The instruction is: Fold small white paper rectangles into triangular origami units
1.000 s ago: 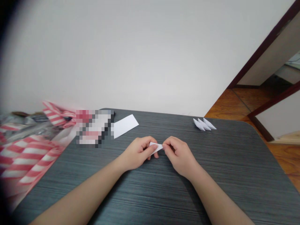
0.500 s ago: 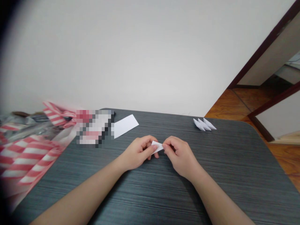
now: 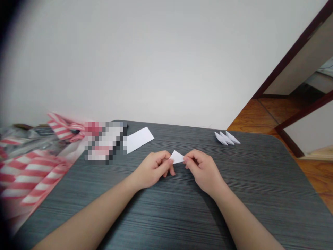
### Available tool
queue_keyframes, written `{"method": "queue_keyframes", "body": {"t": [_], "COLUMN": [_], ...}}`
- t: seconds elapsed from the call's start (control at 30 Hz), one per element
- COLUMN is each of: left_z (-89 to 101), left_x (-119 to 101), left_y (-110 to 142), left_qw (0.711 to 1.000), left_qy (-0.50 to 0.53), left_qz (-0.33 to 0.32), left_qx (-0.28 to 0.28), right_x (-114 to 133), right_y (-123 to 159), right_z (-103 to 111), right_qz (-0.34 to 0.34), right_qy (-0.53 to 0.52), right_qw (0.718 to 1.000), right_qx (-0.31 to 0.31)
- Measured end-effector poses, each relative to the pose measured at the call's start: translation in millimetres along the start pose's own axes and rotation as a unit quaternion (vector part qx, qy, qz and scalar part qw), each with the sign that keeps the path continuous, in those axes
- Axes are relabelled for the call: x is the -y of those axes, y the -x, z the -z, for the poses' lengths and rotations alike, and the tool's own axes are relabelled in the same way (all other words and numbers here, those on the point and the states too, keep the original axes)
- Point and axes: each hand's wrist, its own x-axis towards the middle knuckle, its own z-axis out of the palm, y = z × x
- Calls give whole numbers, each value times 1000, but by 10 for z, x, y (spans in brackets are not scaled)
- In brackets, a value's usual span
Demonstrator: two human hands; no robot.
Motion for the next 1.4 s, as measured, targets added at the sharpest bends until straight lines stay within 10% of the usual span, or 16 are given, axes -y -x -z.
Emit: {"method": "queue_keyframes", "body": {"t": [1.4], "left_z": [15], "left_x": [-37], "left_y": [2], "left_qw": [1000], "left_qy": [3], "left_qz": [2], "left_qx": [-10], "right_x": [5], "right_y": [-2], "right_z": [1], "right_qz": [-39], "right_qy": [0], "right_qw": [999], "right_qx": [-29]}}
